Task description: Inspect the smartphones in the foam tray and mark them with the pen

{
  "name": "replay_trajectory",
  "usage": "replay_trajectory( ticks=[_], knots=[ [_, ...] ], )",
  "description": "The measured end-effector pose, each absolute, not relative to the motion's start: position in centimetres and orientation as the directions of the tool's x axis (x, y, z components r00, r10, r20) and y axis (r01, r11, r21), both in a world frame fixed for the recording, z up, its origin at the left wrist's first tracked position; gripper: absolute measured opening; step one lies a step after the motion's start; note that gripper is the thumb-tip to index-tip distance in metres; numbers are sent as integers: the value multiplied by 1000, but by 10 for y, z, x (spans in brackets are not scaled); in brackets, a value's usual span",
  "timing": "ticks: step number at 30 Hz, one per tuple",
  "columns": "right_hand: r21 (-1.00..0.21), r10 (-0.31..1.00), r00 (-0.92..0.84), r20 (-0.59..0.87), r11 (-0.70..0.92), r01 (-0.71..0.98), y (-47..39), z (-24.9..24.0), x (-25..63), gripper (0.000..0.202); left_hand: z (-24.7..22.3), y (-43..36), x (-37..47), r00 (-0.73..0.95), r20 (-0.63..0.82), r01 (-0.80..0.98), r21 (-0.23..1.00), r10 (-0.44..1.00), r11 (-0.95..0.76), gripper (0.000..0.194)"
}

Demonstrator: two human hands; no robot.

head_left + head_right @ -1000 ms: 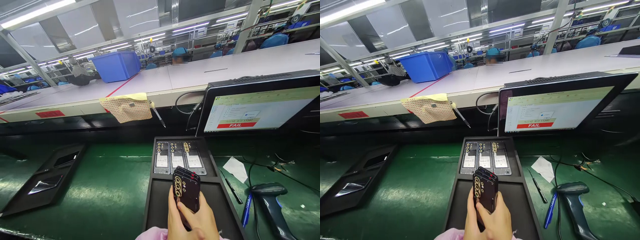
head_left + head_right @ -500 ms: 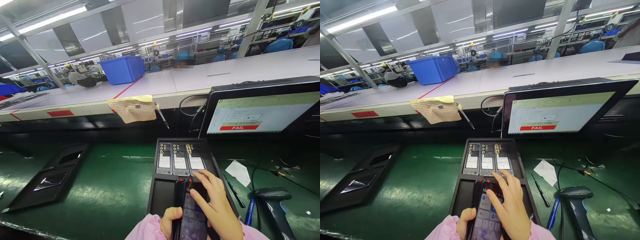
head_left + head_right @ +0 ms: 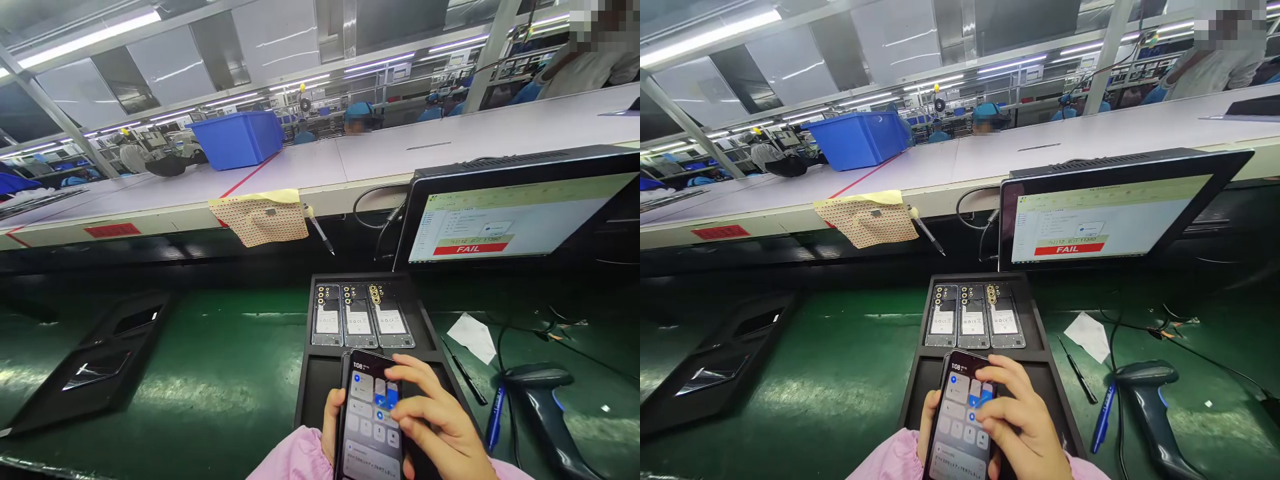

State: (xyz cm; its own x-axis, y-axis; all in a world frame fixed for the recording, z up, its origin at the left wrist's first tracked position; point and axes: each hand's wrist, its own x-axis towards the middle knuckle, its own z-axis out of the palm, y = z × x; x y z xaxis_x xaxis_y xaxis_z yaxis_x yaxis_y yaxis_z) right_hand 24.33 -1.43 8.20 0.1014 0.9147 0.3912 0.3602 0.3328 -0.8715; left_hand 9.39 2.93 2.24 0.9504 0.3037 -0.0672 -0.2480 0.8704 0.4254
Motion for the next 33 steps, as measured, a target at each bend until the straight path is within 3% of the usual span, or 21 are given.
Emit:
replay_trajectory(
  ticks=[3, 5, 7, 11, 17, 26, 33],
  knots=[
    [-983, 938, 299, 173, 184, -9, -21, 79, 243, 18, 15, 33, 90, 967, -77, -202, 353, 244, 913, 90],
    [-956, 942, 335, -36, 65, -286, -18, 81, 236, 19, 13, 32, 89, 966, -92, -200, 329, 242, 923, 91],
    [-904, 930, 327, -169, -14, -427, -11, 85, 226, 20, 12, 30, 88, 968, -102, -187, 317, 229, 930, 92],
    [-907, 893, 361, -267, -107, -407, 2, 89, 213, 29, 12, 26, 89, 977, -119, -139, 286, 179, 948, 95],
    [-850, 882, 298, -365, -185, -493, 12, 90, 214, 33, 22, 28, 91, 960, -116, -209, 310, 255, 927, 91],
    [-825, 881, 256, -398, -221, -521, 16, 91, 212, 32, 17, 31, 91, 954, -69, -255, 313, 290, 915, 87],
    [-847, 907, 220, -358, -215, -487, 15, 94, 213, 31, 22, 32, 89, 960, -112, -206, 333, 256, 920, 92]
  ],
)
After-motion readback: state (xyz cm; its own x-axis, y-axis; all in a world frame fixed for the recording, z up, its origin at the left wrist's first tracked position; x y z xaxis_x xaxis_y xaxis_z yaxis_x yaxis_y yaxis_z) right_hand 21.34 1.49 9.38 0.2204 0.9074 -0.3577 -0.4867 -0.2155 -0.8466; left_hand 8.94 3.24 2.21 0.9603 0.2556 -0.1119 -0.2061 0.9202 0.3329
